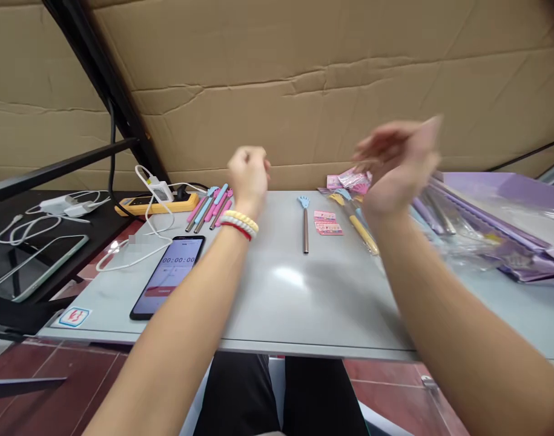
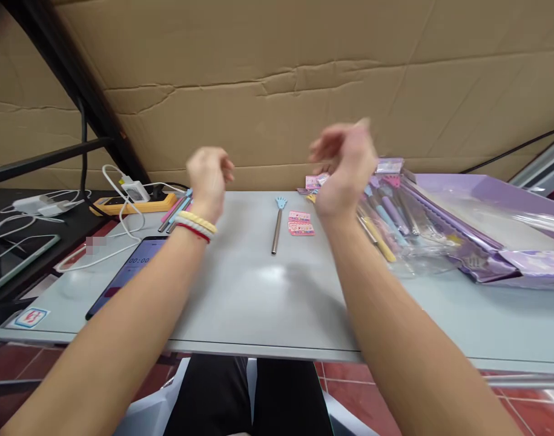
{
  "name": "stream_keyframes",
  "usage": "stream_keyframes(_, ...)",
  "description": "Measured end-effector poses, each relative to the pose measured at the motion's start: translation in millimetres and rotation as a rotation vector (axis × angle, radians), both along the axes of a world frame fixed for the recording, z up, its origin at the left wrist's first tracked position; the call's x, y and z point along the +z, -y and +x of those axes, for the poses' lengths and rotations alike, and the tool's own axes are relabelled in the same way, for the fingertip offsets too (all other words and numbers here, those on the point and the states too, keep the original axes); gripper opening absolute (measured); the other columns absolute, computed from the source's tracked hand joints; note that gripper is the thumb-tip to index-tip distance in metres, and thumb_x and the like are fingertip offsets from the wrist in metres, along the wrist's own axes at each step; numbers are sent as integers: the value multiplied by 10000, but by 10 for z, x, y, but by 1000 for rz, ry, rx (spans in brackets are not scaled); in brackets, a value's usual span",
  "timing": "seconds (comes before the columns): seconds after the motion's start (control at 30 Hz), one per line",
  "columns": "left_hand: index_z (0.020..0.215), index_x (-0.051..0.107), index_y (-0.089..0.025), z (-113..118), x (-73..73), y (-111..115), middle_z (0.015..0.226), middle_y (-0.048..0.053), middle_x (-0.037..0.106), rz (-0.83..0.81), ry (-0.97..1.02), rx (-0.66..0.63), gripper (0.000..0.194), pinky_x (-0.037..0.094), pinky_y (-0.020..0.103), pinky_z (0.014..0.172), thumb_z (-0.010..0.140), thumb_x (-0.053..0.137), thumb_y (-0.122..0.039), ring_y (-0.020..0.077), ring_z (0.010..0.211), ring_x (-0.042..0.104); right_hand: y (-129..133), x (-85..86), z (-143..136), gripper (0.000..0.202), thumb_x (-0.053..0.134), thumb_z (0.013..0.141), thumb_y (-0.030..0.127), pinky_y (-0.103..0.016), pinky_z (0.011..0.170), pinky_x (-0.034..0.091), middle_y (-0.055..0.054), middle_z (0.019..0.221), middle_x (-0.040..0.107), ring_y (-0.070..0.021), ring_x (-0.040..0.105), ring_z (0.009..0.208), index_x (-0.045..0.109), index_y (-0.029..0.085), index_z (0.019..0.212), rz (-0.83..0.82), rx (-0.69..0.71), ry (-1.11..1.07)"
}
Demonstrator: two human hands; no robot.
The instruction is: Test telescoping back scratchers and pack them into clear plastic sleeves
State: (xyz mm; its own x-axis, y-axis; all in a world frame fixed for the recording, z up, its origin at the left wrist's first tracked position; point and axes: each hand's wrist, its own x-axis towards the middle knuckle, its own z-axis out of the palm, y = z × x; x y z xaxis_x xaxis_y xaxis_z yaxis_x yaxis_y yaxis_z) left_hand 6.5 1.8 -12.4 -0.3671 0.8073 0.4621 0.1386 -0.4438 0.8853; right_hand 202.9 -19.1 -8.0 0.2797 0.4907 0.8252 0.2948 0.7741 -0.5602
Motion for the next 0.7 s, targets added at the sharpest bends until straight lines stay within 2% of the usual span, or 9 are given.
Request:
stream_keyframes(0.03, 780, 596, -160, 57, -136, -21, 724, 15, 618, -72, -152, -5, 214, 474, 256, 687, 879, 437, -265, 134, 713, 599, -13, -130, -48, 482, 225, 955, 485, -259, 586, 443, -52, 751, 577, -117, 568, 638, 563, 153, 865, -21, -32, -3)
stream_keyframes(0.07, 740, 589, -170, 101, -274, -42, 733, 17, 631, -120, -299, -4, 207, 464, 258, 712, 859, 451, -268, 142, 739, 598, -30, -270, -83, 400, 342, 923, 483, -264, 579, 436, -39, 709, 573, -124, 559, 618, 554, 166, 801, -63, -63, 15)
stream_keyframes(0.13, 708, 582, -188, 141, -513, -72, 749, 25, 651, -227, -566, -39, 202, 450, 279, 750, 835, 468, -295, 165, 774, 596, -73, -531, -106, 302, 452, 866, 439, -282, 626, 444, -29, 682, 586, -140, 561, 642, 548, 184, 734, -183, -123, 176)
stream_keyframes(0.23, 740, 598, -200, 119, -699, -63, 803, 61, 672, -344, -853, -94, 223, 440, 314, 773, 839, 442, -324, 208, 828, 605, -140, -779, -61, 183, 536, 771, 361, -302, 671, 452, -28, 676, 613, -157, 567, 650, 572, 187, 728, -388, -188, 353)
stream_keyframes(0.33, 823, 616, -202, 87, -724, -9, 891, 82, 682, -389, -989, -126, 224, 441, 321, 768, 837, 438, -336, 229, 870, 609, -168, -855, -15, 144, 555, 709, 316, -314, 674, 452, -32, 673, 625, -170, 575, 647, 594, 179, 733, -532, -217, 379)
stream_keyframes(0.47, 884, 623, -198, 94, -718, 38, 963, 87, 676, -393, -1063, -150, 226, 444, 321, 772, 828, 440, -319, 235, 904, 604, -128, -854, -25, 122, 554, 692, 289, -308, 651, 443, -34, 683, 635, -168, 576, 631, 599, 179, 717, -645, -218, 377)
stream_keyframes(0.7, 930, 632, -184, 136, -712, 61, 1061, 108, 652, -386, -1148, -177, 281, 447, 345, 811, 838, 417, -341, 252, 957, 593, -90, -844, -64, 89, 551, 678, 247, -289, 601, 441, -18, 641, 636, -142, 556, 530, 584, 181, 727, -742, -172, 395)
